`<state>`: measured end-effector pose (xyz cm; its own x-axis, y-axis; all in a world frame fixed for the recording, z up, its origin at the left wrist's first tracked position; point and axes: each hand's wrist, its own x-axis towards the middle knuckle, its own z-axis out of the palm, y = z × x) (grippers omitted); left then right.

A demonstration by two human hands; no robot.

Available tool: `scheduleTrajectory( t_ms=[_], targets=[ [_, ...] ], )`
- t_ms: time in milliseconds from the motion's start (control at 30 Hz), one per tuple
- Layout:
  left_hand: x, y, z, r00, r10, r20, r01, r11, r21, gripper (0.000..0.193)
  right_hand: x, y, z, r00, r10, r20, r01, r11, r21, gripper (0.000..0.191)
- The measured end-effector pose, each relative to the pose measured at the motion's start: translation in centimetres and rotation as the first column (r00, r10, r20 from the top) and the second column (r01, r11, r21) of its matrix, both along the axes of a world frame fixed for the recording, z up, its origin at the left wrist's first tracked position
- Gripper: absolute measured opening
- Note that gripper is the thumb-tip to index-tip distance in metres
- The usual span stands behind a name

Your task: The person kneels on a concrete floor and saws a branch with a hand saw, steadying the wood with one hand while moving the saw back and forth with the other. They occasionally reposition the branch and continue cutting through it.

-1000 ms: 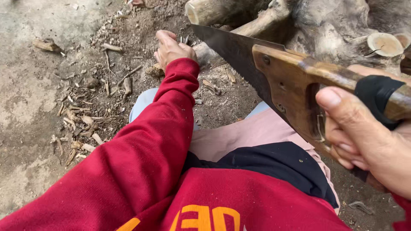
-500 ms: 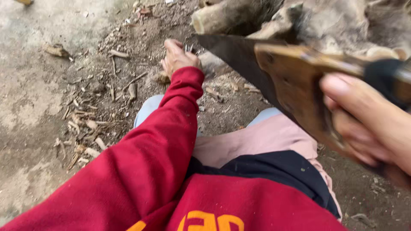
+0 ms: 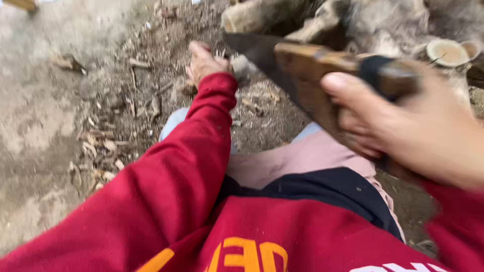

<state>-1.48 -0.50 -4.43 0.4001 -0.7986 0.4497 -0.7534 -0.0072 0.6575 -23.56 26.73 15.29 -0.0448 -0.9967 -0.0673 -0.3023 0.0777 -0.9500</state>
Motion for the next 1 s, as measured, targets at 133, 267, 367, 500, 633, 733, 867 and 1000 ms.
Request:
scheduleTrajectory(
  t_ms=[133, 267, 367, 500, 633, 733, 867, 1000],
  targets=[
    [0.0, -0.2, -0.6, 0.996, -0.066, -0.066, 0.072, 0.993, 0.089, 0.03, -1.2, 0.5, 0.6, 0.992, -0.1, -0.076, 0.099, 0.995, -0.018, 0.039],
    [-0.2, -0.3, -0.5, 0.999, -0.022, -0.034, 0.023, 0.998, 0.057, 0.032, 5.0, -2.3, 2.8, 0.993, -0.118, -0.006, 0.118, 0.993, -0.014, 0.032],
    [0.1, -0.1, 0.0, 0.999, -0.032, -0.024, 0.033, 0.999, 0.034, 0.031, 7.7, -4.7, 2.4, 0.999, -0.015, 0.039, 0.017, 0.997, -0.069, 0.033],
    [0.3, 0.4, 0.4, 0.995, -0.069, -0.065, 0.08, 0.981, 0.175, 0.032, 2.1, -2.6, -1.9, 0.991, -0.07, 0.112, 0.071, 0.997, -0.002, 0.027],
    [0.1, 0.4, 0.0, 1.0, -0.003, 0.02, 0.004, 0.999, -0.046, 0.033, -3.3, 4.0, -4.7, 0.976, -0.065, 0.206, 0.049, 0.996, 0.08, 0.027],
    [-0.1, 0.6, -0.4, 1.0, -0.015, 0.009, 0.014, 0.998, 0.061, 0.033, -1.4, 4.2, -3.5, 0.927, -0.119, 0.355, 0.079, 0.989, 0.124, 0.031],
    [-0.2, 0.8, 0.2, 1.0, 0.0, -0.01, 0.001, 0.996, 0.086, 0.03, 4.6, -3.3, -3.0, 0.997, -0.075, 0.001, 0.075, 0.993, -0.094, 0.027],
    [0.0, 1.0, 1.5, 0.999, -0.002, -0.035, 0.008, 0.987, 0.162, 0.034, 5.2, -8.5, -5.0, 0.999, -0.029, 0.034, 0.033, 0.994, -0.108, 0.024]
  ],
)
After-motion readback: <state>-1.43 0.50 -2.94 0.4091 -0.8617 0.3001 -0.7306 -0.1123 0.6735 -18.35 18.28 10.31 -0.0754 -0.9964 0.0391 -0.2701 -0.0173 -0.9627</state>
